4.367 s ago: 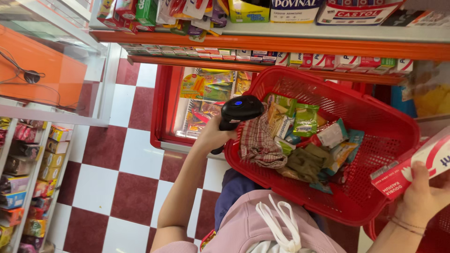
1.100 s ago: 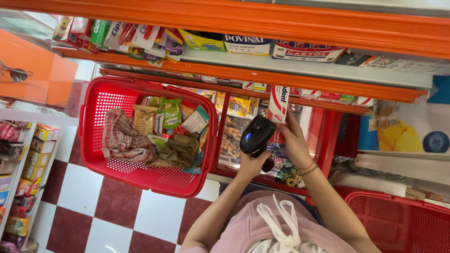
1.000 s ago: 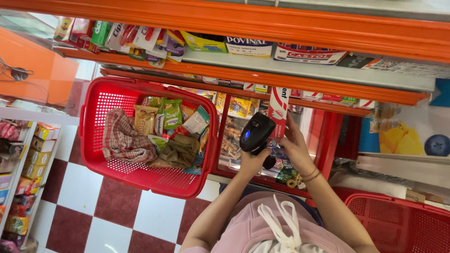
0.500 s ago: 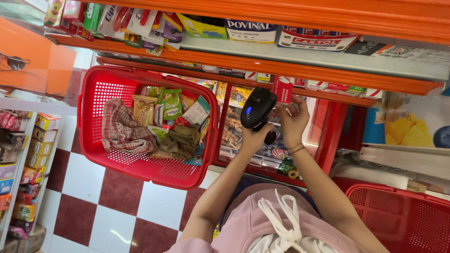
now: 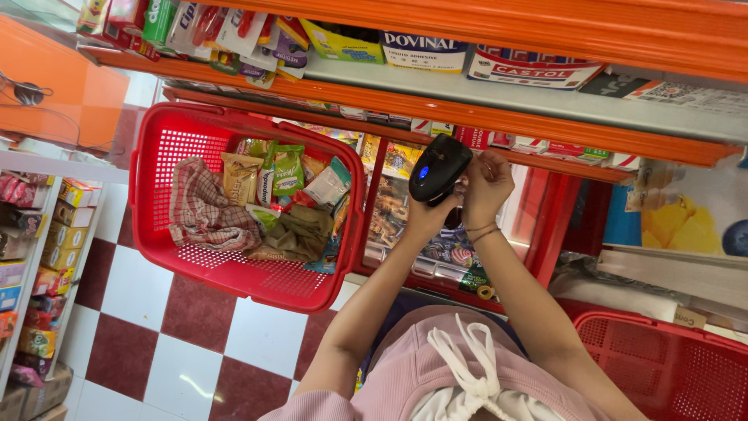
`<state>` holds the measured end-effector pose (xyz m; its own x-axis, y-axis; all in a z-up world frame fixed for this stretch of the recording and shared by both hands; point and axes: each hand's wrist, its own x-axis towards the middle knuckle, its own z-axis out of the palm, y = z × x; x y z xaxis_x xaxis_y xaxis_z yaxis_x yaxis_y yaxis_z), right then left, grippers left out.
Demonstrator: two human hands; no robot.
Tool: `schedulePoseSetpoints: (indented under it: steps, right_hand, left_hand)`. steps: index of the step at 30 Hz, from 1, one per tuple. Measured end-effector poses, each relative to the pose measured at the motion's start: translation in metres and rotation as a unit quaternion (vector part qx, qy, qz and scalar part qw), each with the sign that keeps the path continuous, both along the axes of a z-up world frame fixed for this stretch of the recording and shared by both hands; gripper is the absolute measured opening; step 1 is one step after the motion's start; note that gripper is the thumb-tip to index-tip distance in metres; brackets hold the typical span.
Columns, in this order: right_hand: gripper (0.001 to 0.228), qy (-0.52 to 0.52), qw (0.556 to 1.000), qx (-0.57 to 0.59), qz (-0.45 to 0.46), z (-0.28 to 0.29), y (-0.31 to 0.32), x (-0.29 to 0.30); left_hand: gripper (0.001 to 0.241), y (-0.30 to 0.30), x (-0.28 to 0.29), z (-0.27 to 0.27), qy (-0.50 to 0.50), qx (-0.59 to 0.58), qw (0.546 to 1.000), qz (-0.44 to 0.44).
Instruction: The person scans a box of toothpaste and various small food packets, then uses a cloth to wipe down the glass top of a freezer unit.
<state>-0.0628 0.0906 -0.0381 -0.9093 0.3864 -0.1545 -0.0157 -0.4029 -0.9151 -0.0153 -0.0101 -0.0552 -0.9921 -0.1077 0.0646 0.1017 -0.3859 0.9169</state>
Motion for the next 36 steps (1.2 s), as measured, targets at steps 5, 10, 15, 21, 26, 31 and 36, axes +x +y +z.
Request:
schedulePoseSetpoints:
  steps: [5, 10, 15, 21, 26, 31, 36]
  right_hand:
    - [0.02, 0.061, 0.998, 0.035, -0.001, -0.025, 0.004, -0.015]
    - [0.017, 0.057, 0.998, 0.008, 0.006, -0.03, 0.005, -0.021]
    - [0.019, 0.03, 0.998, -0.058, 0.01, -0.031, 0.003, -0.031]
    - [0.023, -0.019, 0.994, -0.101, 0.028, -0.003, -0.006, -0.017]
    - [0.024, 0.044, 0.991, -0.085, 0.096, 0.065, -0.045, 0.043]
    - [0.011, 0.241, 0.951, -0.046, 0.186, 0.12, -0.115, 0.067]
    - [0.009, 0.182, 0.871, 0.157, 0.428, 0.138, -0.224, 0.045]
  left_hand:
    - [0.04, 0.004, 0.006, 0.025, 0.004, -0.006, 1.0, 0.013]
    - [0.027, -0.013, 0.047, 0.073, -0.02, -0.086, 0.996, -0.007]
    - [0.032, -0.05, 0.113, 0.116, -0.042, -0.139, 0.989, -0.007]
    - [0.031, -0.105, 0.174, 0.146, -0.08, -0.187, 0.979, 0.028]
    - [0.04, -0.185, 0.189, 0.163, -0.052, -0.188, 0.976, 0.096]
    - [0.024, -0.291, 0.167, 0.17, -0.056, -0.307, 0.941, 0.133]
    - [0.027, -0.35, 0.134, 0.161, -0.087, -0.354, 0.92, 0.145]
